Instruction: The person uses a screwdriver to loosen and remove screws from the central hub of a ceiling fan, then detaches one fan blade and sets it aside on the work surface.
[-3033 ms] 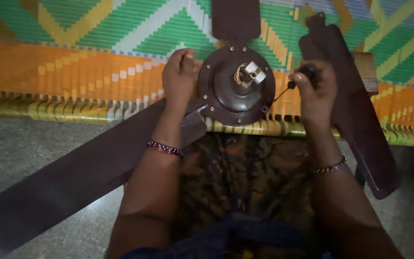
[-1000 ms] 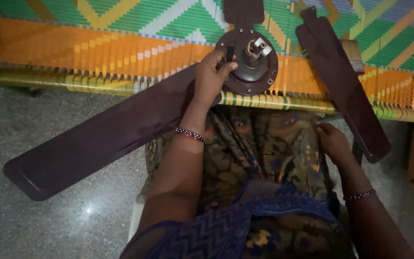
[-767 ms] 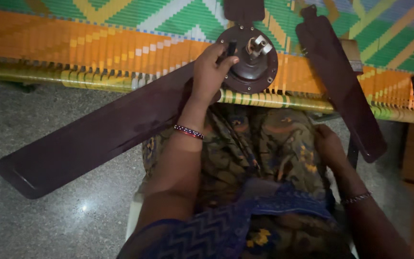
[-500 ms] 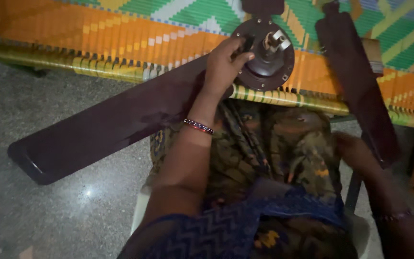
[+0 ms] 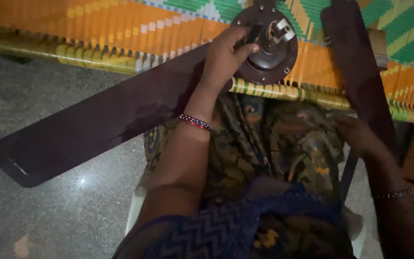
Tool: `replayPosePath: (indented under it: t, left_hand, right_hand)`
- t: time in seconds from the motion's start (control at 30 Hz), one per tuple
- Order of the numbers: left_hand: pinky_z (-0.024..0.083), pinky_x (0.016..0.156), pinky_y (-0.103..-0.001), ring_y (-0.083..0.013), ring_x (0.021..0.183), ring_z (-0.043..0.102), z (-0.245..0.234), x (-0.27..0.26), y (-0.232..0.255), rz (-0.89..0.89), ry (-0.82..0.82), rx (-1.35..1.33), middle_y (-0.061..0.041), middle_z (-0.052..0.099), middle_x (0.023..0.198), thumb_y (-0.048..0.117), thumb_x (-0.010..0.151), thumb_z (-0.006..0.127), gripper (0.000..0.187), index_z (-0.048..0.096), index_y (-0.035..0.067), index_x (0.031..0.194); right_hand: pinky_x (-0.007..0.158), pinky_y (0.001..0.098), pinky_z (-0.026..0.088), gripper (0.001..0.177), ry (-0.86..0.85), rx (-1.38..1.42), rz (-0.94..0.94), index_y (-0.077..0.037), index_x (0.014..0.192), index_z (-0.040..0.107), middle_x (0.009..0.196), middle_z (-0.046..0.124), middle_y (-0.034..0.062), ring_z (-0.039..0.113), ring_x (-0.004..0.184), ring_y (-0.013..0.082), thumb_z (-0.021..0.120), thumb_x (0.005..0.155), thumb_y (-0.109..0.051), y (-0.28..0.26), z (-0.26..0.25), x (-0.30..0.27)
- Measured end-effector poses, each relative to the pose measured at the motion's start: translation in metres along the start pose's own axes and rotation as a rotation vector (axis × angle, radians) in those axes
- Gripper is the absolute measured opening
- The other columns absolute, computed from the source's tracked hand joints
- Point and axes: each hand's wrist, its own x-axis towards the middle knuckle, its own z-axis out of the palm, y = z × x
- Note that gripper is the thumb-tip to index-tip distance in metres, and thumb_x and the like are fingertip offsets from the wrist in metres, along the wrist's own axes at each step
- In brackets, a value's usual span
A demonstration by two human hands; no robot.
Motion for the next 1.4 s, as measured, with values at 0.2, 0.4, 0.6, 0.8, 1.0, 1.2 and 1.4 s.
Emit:
replayPosePath:
  t: [0.2,0.4,0.6,0.8,1.0,1.2,1.4]
  left_hand:
    - [0.058,0.075,-0.034,-0.0191,0.085,0.072,0.000,0.002,-0.001,0.006,-0.013,0.041,-0.008,0.071,0.099,0.022,0.086,0.087,0.038,0.067,0.006,0.113]
    - [0.058,0.076,-0.035,-0.0214,0.084,0.071,-0.003,0.004,-0.003,-0.041,-0.057,0.009,-0.010,0.070,0.095,0.023,0.086,0.090,0.043,0.060,0.005,0.110]
    - [0.055,0.077,-0.037,-0.0240,0.087,0.070,-0.001,0.004,-0.002,0.042,-0.035,0.052,-0.010,0.069,0.096,0.025,0.083,0.091,0.044,0.058,0.007,0.105]
    - [0.055,0.077,-0.036,-0.0219,0.087,0.070,-0.001,0.004,-0.001,-0.022,-0.065,0.062,-0.009,0.070,0.095,0.024,0.082,0.092,0.044,0.059,0.006,0.105]
    - [0.061,0.087,-0.032,-0.0138,0.101,0.074,0.007,0.008,-0.008,-0.062,-0.091,-0.221,-0.003,0.073,0.103,0.014,0.088,0.083,0.036,0.059,0.009,0.114]
    - [0.056,0.085,-0.037,-0.0233,0.092,0.072,0.010,0.003,-0.005,-0.008,-0.138,0.025,-0.011,0.069,0.095,0.016,0.085,0.091,0.044,0.054,0.006,0.107]
    - [0.053,0.080,-0.040,-0.0313,0.093,0.069,0.013,0.005,-0.005,0.076,-0.103,0.045,-0.015,0.067,0.098,0.020,0.077,0.093,0.057,0.051,0.005,0.113]
  right_hand:
    - [0.083,0.0478,0.052,0.034,0.190,0.415,0.105,0.007,0.122,0.065,0.108,0.069,0.0296,0.066,0.095,0.0392,0.054,0.109,-0.023,-0.049,0.036,-0.001]
    - [0.081,0.0443,0.053,0.037,0.068,0.051,0.187,0.001,0.131,0.067,0.105,0.072,0.0205,0.068,0.093,0.0319,0.053,0.100,-0.013,-0.069,0.024,-0.059]
    - [0.085,0.0396,0.051,0.044,-0.033,0.437,0.163,-0.001,0.141,0.058,0.112,0.068,0.0167,0.063,0.097,0.0273,0.052,0.100,-0.015,-0.052,-0.002,-0.075]
    - [0.089,0.0403,0.051,0.044,0.170,0.400,0.130,0.002,0.142,0.057,0.126,0.067,0.0155,0.065,0.107,0.0250,0.051,0.102,-0.016,-0.051,0.046,-0.055]
    - [0.082,0.0472,0.050,0.040,0.018,0.279,0.161,0.005,0.134,0.065,0.108,0.066,0.0272,0.064,0.093,0.0334,0.051,0.112,-0.025,-0.025,0.017,-0.080]
    - [0.087,0.0348,0.049,0.045,0.195,0.455,0.076,-0.002,0.145,0.052,0.121,0.062,0.0030,0.062,0.102,0.0173,0.052,0.108,-0.027,-0.017,0.051,-0.029]
    - [0.073,0.0388,0.050,0.039,0.067,0.184,-0.021,-0.003,0.138,0.064,0.103,0.069,0.0129,0.064,0.084,0.0246,0.051,0.108,-0.025,0.006,0.021,-0.031]
